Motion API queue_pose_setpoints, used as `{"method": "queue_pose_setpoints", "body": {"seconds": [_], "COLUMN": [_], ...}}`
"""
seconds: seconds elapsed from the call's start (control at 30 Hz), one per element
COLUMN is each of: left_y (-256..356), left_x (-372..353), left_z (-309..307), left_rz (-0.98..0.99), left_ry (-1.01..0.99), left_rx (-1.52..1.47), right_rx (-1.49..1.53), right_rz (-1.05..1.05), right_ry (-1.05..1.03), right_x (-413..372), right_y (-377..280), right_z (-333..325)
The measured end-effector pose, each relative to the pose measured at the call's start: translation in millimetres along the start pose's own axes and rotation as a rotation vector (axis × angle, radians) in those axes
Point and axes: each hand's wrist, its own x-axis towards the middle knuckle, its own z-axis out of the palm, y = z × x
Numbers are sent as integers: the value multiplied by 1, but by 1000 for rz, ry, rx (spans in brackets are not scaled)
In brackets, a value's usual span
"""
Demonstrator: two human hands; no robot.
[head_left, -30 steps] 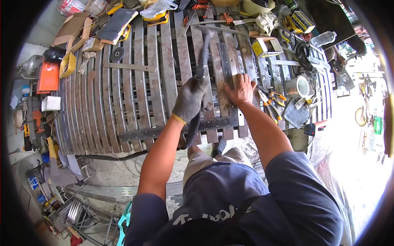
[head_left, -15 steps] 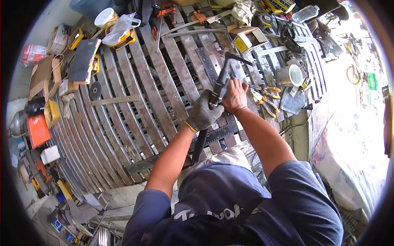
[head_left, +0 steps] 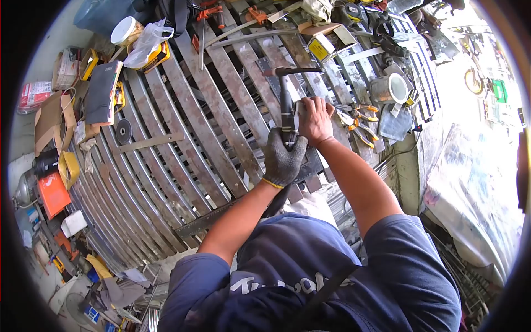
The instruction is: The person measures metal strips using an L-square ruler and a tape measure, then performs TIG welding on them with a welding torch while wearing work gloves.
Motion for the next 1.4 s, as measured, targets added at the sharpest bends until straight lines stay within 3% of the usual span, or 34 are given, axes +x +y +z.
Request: {"method": "queue_pose_setpoints", "body": {"seconds": [0.07,0.13,0.2,0.23,0.3,0.33,0.37,0.47,0.5,0.57,0.67,0.73,0.8,0.9,1.03,1.13,1.4], "left_y": [18,4,9,8,26,51,73,114,94,72,58,61,45,-11,-19,-30,-38], "left_x": [-26,-65,-108,-127,-139,-138,-129,-102,-92,-50,10,42,62,94,106,107,122], "left_z": [-3,7,35,47,67,75,79,95,105,96,69,26,14,3,-6,-3,-3], "left_rz": [-115,-176,-244,-363,-287,-109,-120,-163,-158,-118,-76,287,213,497,649,505,658], "left_ry": [25,-65,105,5,-146,-174,-171,-156,-166,-126,-46,1,34,94,14,-137,-138], "left_rx": [-240,-789,-705,-1151,-1153,-706,-786,-917,-688,-769,-872,-59,135,440,432,327,558], "right_rx": [-22,-33,-32,-31,-84,-137,-189,12,-4,-4,106,-175,6,28,35,29,45], "right_rz": [2,-5,-16,-21,-85,-145,-208,-104,-127,-175,-42,-154,-96,-92,-50,-51,-39], "right_ry": [9,-5,-3,-2,57,117,179,74,97,185,87,37,-18,63,43,36,40], "right_x": [1,2,3,3,-1,-6,-7,-1,1,-5,-18,-12,-2,0,0,-1,-1], "right_y": [-7,-7,-7,-6,-1,4,8,2,0,5,48,46,8,9,9,7,3], "right_z": [-6,-6,-5,-4,3,11,16,2,1,9,50,41,-7,2,4,0,-6]}}
